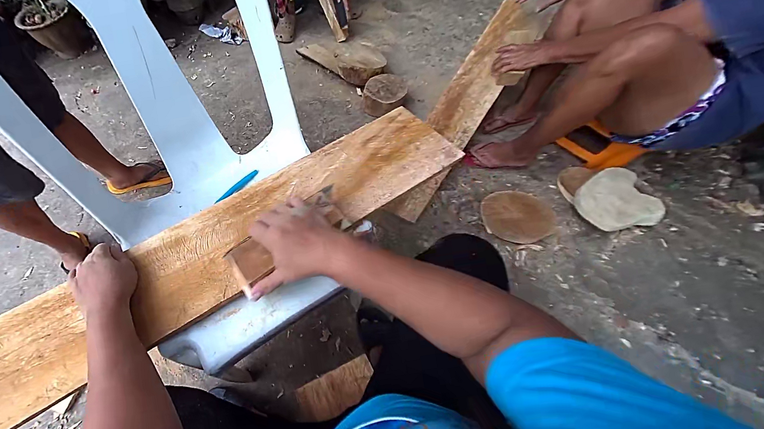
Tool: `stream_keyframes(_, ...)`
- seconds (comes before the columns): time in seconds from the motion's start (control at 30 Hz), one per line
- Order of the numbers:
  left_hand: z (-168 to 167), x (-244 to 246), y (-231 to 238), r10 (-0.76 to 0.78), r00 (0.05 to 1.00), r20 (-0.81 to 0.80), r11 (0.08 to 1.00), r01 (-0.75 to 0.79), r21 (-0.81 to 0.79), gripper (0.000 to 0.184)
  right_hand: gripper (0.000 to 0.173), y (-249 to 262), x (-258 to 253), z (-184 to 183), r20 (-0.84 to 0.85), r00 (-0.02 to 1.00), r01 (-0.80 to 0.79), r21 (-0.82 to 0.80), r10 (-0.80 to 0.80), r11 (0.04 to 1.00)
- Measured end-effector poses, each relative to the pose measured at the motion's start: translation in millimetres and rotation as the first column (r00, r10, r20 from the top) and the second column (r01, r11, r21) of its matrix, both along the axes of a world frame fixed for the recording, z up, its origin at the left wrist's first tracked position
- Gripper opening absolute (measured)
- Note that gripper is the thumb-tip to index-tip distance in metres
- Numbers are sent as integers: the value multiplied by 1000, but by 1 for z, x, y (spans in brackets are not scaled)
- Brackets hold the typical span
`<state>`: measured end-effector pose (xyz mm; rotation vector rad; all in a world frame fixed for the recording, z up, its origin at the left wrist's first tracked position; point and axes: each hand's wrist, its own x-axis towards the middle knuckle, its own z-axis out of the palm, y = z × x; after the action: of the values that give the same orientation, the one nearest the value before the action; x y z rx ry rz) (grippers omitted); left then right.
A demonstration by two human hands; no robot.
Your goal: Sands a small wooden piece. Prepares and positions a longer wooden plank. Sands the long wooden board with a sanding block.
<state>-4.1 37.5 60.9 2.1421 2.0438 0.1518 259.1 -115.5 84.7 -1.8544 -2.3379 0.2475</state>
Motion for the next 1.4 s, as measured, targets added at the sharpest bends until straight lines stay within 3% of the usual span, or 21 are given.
stream_keyframes(0.13,1,-3,1,-11,1000,17,1000,12,-4,52,83,20,-80,5,-51,968,-247,-34,245,968)
stream_keyframes(0.23,2,-5,1,-39,999,33,999,40,-16,52,80,15,-58,4,-54,970,-236,6,236,972)
stream_keyframes(0.3,4,-3,0,-45,998,40,999,46,-19,52,79,7,-10,7,-36,991,-132,-9,132,991)
stream_keyframes(0.4,4,-1,-1,-36,999,33,999,36,-15,51,90,-9,87,7,39,986,161,-41,-160,986)
stream_keyframes(0.5,4,1,-1,-19,1000,21,999,20,-27,51,100,-19,171,-1,95,880,470,-44,-465,881)
stream_keyframes(0.6,2,3,0,-12,1000,13,1000,12,-25,51,100,-17,189,0,92,796,604,-54,-598,795)
stream_keyframes(0.73,0,2,2,-1,1000,6,1000,1,-16,51,101,7,118,0,44,874,484,-23,-483,875)
stream_keyframes(0.83,-3,-3,3,-17,1000,15,1000,17,-6,51,98,32,20,0,15,976,216,5,-216,976)
stream_keyframes(0.93,-3,-7,2,-27,1000,13,1000,28,-6,51,91,48,-64,4,-42,999,-14,-6,14,1000)
stream_keyframes(1.03,-1,-10,3,-35,999,15,999,35,-4,50,84,60,-76,9,-36,997,-75,-30,74,997)
stream_keyframes(1.1,1,-11,3,-44,999,5,999,45,-15,51,82,61,-42,12,-44,999,-5,-46,3,999)
stream_keyframes(1.2,2,-9,2,-46,999,-3,999,46,-24,53,85,56,54,13,-29,958,282,-53,-284,958)
stream_keyframes(1.33,5,-3,0,-19,1000,-3,1000,19,-22,53,97,42,194,6,16,738,674,-76,-675,735)
stream_keyframes(1.4,5,0,-1,-7,1000,1,1000,7,-22,52,100,34,235,5,10,615,786,-89,-788,612)
